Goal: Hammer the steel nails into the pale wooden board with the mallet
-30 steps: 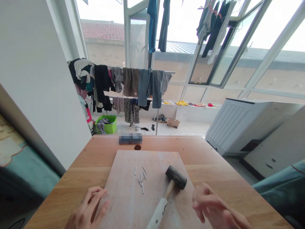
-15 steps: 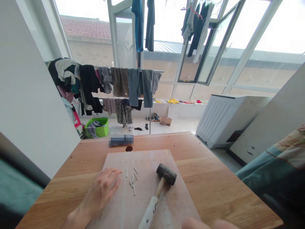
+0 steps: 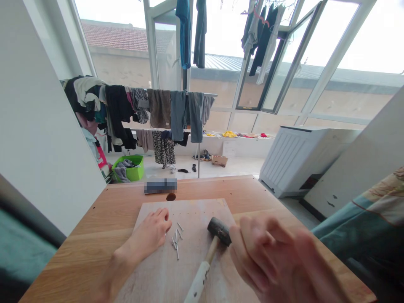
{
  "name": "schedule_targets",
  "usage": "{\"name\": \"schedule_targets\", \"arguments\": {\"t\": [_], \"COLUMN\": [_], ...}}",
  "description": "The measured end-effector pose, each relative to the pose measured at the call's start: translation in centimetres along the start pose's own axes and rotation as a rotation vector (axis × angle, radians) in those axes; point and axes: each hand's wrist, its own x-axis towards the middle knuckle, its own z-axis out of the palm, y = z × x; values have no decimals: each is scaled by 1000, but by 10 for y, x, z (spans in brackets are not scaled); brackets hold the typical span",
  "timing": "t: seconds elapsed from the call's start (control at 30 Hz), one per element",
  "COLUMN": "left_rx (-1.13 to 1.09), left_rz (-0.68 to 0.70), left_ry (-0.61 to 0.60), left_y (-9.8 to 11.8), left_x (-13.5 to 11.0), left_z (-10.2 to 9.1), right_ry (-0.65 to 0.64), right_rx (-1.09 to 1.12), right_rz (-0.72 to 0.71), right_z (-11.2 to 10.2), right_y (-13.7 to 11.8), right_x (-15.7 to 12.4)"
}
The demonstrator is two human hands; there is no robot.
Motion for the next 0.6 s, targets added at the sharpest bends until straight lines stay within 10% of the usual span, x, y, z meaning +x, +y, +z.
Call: {"name": "schedule_targets", "arguments": {"t": [0.17, 0.43, 0.6], "left_rx": [32, -525, -739], "left_rz": [-8, 24, -13], "left_ry": [-115, -42, 60], "left_y": [-1, 16, 30], "left_x": [14, -8, -21], "left_z": [-3, -4, -2], "right_ry": [-15, 54, 158], "right_rx": [315, 187, -572], "right_rz": [130, 89, 53], "right_z": [71, 54, 13], "right_y": [-36, -26, 21], "right_x": [49, 38, 32]}}
